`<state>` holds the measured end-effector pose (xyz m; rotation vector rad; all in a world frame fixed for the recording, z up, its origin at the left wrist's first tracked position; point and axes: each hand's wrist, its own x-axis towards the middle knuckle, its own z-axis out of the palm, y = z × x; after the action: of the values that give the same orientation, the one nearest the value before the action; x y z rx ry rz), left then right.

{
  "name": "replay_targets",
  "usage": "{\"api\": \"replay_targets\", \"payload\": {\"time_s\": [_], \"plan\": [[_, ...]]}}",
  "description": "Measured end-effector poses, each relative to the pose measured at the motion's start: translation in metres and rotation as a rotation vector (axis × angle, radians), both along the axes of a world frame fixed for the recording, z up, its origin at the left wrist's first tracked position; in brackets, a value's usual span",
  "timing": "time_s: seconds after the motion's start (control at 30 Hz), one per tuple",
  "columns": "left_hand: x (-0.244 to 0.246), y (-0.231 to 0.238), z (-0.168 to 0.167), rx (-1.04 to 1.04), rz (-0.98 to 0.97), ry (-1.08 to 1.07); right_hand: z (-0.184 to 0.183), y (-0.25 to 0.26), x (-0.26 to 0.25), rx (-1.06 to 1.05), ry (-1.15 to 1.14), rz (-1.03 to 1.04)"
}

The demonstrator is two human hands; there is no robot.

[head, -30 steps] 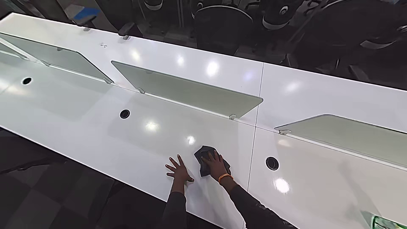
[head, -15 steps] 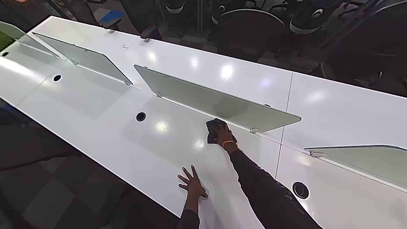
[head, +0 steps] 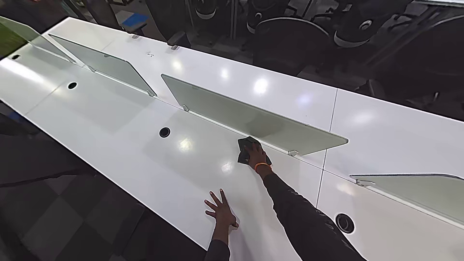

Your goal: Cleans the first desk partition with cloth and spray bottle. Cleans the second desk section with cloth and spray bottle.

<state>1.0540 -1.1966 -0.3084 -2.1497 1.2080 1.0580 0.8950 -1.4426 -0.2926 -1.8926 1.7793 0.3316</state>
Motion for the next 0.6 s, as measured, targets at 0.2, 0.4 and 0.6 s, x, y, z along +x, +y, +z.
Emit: {"api": "replay_targets", "payload": {"time_s": [0.2,0.4,0.6], "plan": [[0.001,0.003,0.003,-0.020,-0.003,0.014,0.004,0.056,0.000,0.043,0.001,0.049],[0.025,0.034,0.006,-0.258,-0.088,0.084,0.007,0.100,-0.004,0.073,0.001,0.049],[0.062,0.080,0.018,-0.322,0.020,-0.049,0.011,0.138,0.001,0.100,0.003,0.095]]}}
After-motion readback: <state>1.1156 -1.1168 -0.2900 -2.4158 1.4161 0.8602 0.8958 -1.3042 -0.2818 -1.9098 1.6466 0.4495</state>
